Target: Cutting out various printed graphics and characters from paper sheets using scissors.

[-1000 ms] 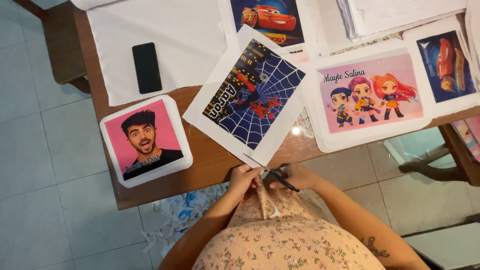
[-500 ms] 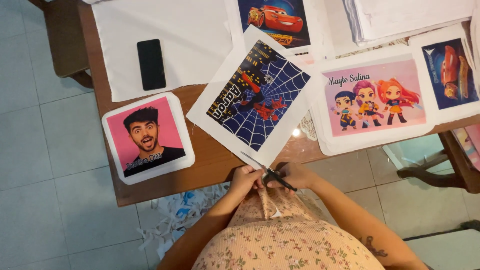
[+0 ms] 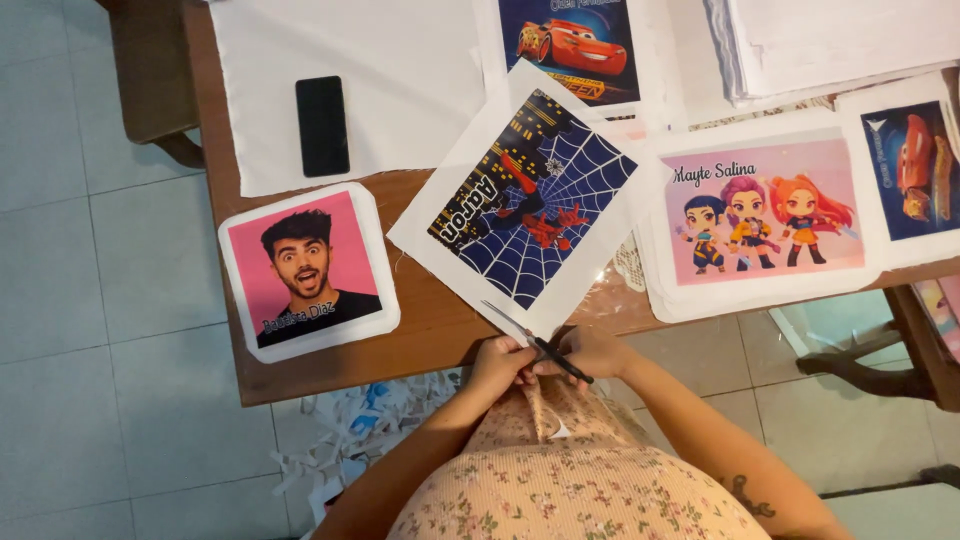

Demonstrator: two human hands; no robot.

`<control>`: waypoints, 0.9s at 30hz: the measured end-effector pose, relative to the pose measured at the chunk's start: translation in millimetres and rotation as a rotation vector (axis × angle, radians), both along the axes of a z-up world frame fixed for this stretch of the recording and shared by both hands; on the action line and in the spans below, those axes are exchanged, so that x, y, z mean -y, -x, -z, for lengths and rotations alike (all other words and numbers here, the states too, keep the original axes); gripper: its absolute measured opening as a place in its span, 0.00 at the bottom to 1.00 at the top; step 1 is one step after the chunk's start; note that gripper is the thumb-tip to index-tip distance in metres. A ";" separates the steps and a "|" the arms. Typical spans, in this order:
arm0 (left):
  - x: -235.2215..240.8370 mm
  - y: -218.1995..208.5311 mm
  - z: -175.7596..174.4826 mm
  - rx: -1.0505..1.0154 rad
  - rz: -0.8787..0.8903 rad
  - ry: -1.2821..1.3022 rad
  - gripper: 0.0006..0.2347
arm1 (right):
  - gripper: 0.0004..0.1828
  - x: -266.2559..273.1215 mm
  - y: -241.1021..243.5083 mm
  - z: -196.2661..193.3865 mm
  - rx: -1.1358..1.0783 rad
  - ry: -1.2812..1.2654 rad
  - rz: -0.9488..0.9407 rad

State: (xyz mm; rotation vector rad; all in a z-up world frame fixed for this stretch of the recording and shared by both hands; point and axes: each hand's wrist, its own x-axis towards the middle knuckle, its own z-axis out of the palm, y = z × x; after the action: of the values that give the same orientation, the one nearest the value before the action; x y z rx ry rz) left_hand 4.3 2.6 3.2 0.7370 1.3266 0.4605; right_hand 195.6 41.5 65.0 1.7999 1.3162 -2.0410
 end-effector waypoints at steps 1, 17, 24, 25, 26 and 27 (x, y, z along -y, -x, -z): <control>0.4 -0.1 3.9 0.003 -0.001 0.005 0.08 | 0.17 -1.9 2.4 -6.3 -0.005 0.000 -0.014; 8.2 -0.3 43.8 -0.002 0.016 0.026 0.08 | 0.10 -11.4 21.6 -25.7 0.045 -0.013 -0.022; 8.7 -0.3 38.8 -0.007 0.049 -0.003 0.07 | 0.10 -9.5 27.0 -30.9 0.098 -0.012 -0.009; 8.1 -0.1 34.3 -0.013 0.069 -0.028 0.07 | 0.11 -12.5 26.8 -26.2 0.143 -0.020 -0.144; 6.5 1.4 29.9 -0.022 0.092 -0.055 0.07 | 0.13 -16.0 27.5 -21.2 0.186 -0.030 -0.277; 6.8 0.3 30.9 -0.024 0.095 -0.057 0.07 | 0.13 -18.3 28.8 -29.1 0.183 -0.033 -0.274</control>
State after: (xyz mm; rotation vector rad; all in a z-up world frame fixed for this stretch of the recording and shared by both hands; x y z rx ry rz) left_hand 4.0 -4.3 -27.6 0.8517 1.2994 0.4164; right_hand 166.8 59.8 94.1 1.6659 1.4558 -1.6820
